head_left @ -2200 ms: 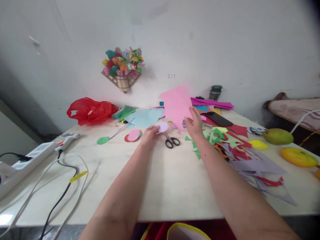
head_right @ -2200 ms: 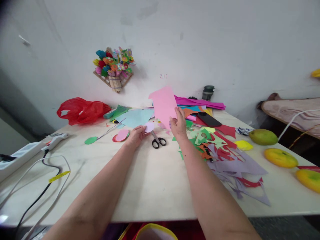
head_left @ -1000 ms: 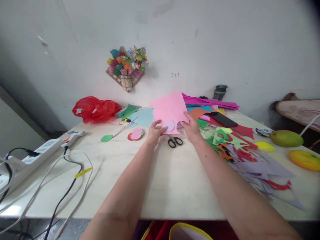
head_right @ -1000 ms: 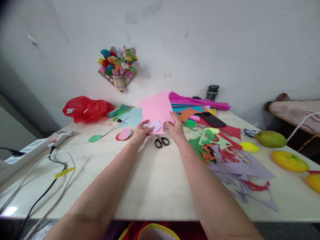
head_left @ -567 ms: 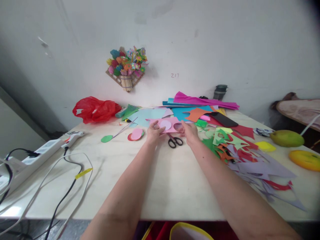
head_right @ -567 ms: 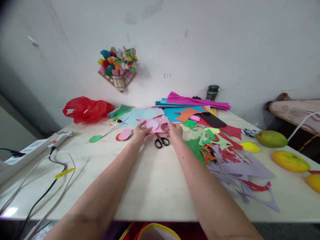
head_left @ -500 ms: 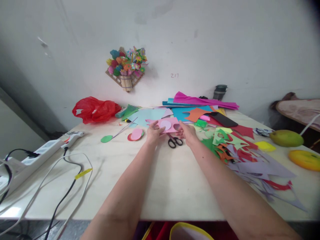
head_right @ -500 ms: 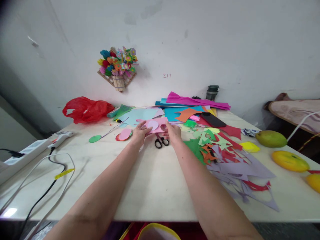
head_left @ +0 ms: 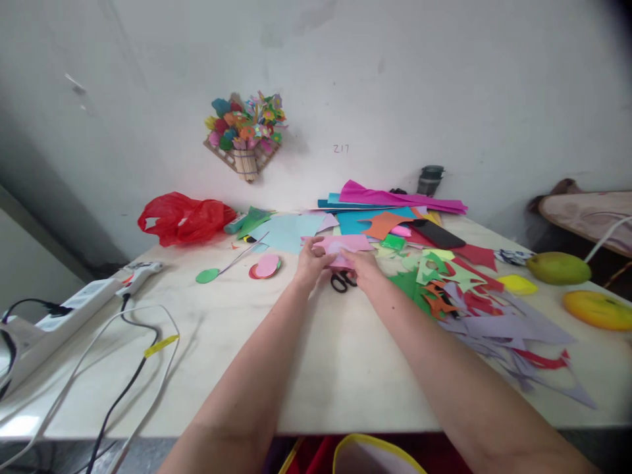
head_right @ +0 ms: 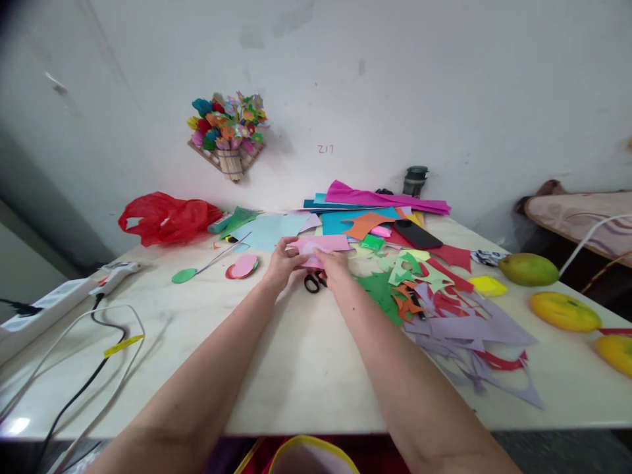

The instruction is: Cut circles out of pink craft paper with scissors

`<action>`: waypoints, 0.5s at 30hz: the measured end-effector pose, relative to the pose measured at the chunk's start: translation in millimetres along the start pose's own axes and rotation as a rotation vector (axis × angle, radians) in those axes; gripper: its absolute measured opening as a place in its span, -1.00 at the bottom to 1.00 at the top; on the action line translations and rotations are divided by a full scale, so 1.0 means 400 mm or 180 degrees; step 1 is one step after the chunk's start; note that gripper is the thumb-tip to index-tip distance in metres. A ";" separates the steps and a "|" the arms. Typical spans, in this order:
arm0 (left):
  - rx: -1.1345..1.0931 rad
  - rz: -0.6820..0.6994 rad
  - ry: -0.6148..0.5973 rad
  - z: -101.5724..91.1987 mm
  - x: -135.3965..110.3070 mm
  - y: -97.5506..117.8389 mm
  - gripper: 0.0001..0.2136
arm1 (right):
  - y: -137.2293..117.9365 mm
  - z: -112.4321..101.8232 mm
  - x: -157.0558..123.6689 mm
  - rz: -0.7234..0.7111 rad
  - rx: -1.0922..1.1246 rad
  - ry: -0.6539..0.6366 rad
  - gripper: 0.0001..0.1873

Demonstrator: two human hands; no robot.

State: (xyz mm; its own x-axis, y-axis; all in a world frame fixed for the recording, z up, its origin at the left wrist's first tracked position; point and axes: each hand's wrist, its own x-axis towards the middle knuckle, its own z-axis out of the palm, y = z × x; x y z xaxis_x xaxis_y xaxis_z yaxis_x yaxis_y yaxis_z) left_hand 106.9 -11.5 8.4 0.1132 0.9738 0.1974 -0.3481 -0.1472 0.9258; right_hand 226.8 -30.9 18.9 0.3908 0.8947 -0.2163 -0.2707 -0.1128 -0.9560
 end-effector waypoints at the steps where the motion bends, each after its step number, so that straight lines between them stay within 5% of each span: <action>1: -0.0041 0.0016 0.0035 0.000 0.000 0.002 -0.47 | 0.002 0.000 0.004 -0.0021 -0.0002 0.0042 -0.84; 7: 0.0114 -0.0564 0.0466 -0.020 0.006 0.005 -0.52 | 0.005 -0.004 0.029 -0.0140 0.0039 0.0218 -0.79; 15: -0.0201 -0.1025 0.0029 -0.017 0.017 -0.018 -0.55 | 0.002 -0.005 0.014 -0.0272 -0.0037 -0.0052 -0.80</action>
State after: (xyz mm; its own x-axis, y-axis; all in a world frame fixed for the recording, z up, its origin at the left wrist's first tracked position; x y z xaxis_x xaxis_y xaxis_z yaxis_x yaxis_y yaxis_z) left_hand 103.9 -2.8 1.0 0.2187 0.9701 -0.1054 -0.3528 0.1793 0.9184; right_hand 230.6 -26.9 16.5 0.3976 0.9082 -0.1306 -0.2266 -0.0407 -0.9731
